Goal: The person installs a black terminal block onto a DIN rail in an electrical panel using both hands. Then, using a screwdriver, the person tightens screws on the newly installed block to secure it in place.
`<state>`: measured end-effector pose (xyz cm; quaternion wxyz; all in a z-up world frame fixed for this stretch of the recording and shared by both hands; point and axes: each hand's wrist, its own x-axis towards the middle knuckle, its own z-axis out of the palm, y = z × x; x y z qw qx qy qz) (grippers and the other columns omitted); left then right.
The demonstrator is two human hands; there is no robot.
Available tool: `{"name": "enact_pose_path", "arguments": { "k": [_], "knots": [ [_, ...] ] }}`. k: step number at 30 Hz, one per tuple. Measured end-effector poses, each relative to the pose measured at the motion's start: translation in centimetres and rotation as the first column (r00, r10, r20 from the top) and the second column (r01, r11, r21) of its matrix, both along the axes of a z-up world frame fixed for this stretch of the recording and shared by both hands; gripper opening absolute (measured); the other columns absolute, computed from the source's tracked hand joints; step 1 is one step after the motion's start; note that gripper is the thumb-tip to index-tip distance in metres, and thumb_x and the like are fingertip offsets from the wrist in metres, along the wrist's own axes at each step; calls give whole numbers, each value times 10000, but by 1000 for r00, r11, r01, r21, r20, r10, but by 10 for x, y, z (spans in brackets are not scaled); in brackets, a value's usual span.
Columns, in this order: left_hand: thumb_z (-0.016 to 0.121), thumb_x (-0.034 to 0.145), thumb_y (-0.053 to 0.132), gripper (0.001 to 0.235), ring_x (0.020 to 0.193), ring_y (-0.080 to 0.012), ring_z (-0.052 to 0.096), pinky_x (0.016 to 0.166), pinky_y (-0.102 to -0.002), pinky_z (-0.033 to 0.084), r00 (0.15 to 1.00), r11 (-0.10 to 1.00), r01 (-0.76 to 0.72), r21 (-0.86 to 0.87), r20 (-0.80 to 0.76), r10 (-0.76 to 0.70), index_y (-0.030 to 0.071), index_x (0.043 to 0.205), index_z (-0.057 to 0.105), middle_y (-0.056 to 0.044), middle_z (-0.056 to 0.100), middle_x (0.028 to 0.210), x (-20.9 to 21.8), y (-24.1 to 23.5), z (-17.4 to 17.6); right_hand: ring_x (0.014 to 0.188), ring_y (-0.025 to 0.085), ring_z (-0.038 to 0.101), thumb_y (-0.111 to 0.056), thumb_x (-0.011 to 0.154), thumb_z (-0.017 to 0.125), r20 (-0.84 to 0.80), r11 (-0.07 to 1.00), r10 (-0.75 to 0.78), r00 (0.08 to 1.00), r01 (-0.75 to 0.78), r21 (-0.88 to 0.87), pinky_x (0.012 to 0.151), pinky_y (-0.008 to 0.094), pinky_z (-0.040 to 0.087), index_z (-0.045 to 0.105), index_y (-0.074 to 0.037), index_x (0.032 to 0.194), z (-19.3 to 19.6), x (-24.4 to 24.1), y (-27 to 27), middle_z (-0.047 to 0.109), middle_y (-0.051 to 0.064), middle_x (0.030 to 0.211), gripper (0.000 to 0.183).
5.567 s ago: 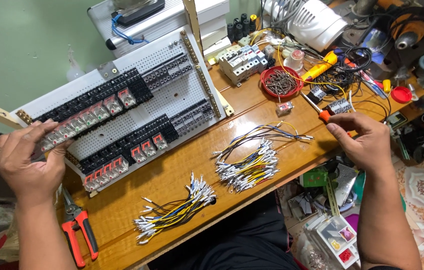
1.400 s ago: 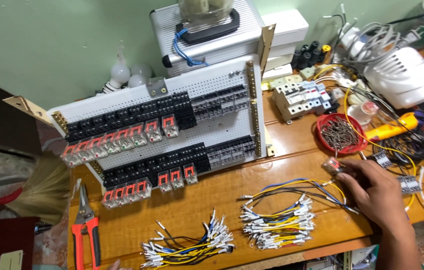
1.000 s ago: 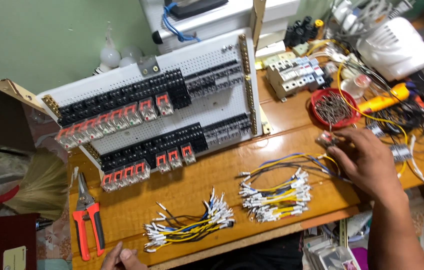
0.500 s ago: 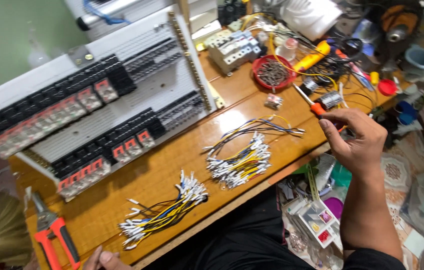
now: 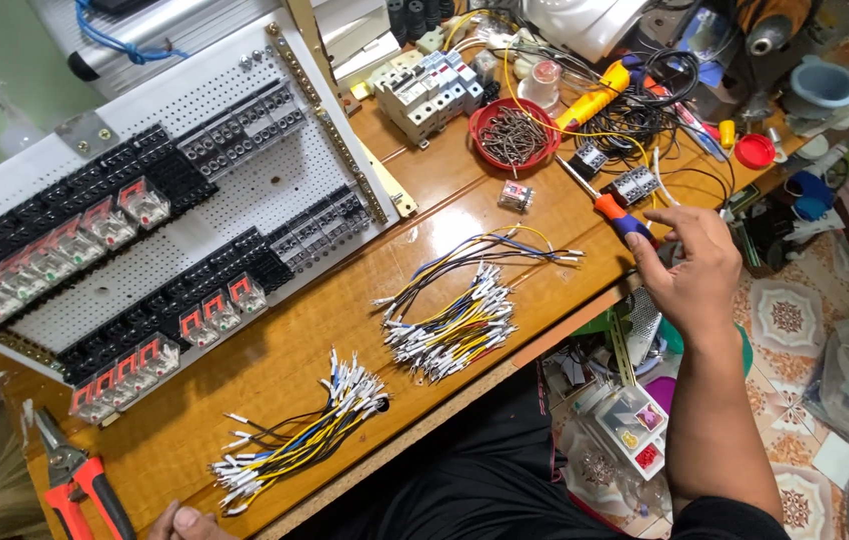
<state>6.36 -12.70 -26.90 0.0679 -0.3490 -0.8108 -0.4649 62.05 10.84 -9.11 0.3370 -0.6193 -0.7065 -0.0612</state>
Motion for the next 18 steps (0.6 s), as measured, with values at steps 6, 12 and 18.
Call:
{"name": "enact_pose_path", "arguments": {
  "k": [6,12,18],
  "knots": [
    [578,1173,166,309,785,-230,537,775,-326,429,995,998,40,40,95,-44,-95,1329,633,-181,598,922,17,4,35,927,249,617,-112,1011,802,-20,1000,22,1000,-22,-19,783,354,519,773,-8,1186,-4,0,0,696,162,1105,206],
    [692,1059,114,206,683,-254,631,674,-359,515,963,989,102,109,-260,-71,-73,1094,769,-184,706,841,41,25,113,1091,337,652,-63,1050,841,71,994,99,993,-103,49,1018,412,483,770,-2,1216,-13,-2,-2,734,161,1170,190],
    [679,1005,85,203,581,-204,597,558,-317,466,945,953,196,230,-305,-120,-102,975,753,-181,710,781,41,33,125,1177,359,679,-28,1083,867,34,983,156,987,-158,96,1063,456,460,790,57,1219,-16,-18,-6,743,231,1248,179]
  ]
}}
